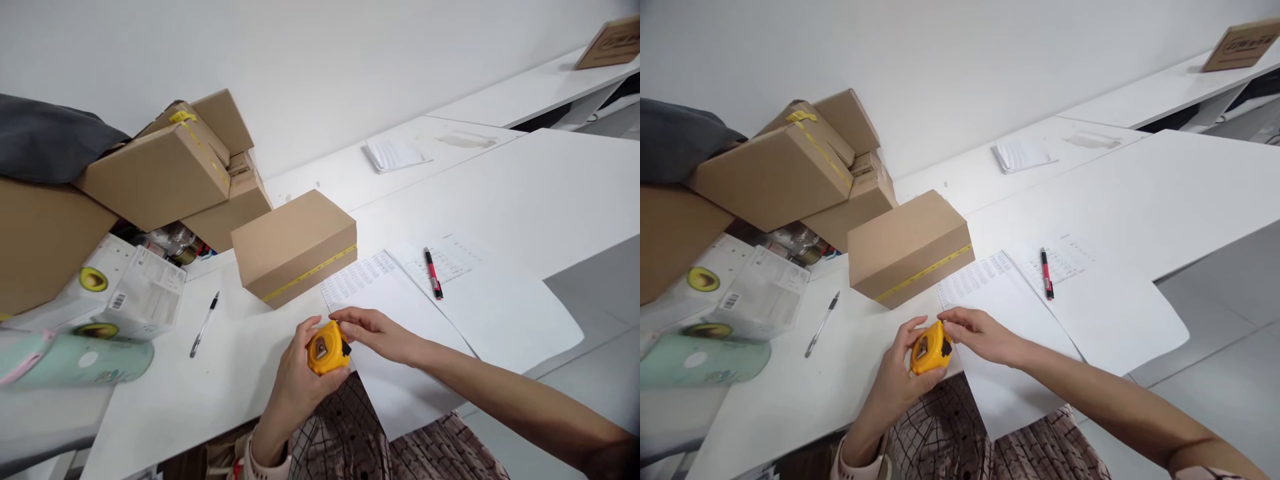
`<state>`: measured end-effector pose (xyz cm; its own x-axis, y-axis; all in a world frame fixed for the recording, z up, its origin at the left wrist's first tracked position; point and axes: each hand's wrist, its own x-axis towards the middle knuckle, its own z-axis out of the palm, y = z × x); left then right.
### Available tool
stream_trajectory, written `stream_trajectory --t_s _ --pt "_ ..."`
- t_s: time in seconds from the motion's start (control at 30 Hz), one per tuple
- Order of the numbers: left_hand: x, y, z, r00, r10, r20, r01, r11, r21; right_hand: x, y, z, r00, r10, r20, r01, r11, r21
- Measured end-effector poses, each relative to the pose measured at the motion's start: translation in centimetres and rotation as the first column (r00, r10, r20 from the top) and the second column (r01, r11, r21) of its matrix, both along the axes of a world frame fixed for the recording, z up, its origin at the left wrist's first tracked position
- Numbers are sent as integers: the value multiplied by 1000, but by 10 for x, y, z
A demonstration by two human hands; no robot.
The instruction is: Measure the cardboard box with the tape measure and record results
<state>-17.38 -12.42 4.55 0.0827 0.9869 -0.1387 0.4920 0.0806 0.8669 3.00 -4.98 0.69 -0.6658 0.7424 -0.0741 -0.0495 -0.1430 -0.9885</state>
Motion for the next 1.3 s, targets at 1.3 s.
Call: stream_trajectory --t_s 1.3 --pt "-154 109 77 792 484 372 -561 817 133 -10 217 77 849 -407 336 387 913 129"
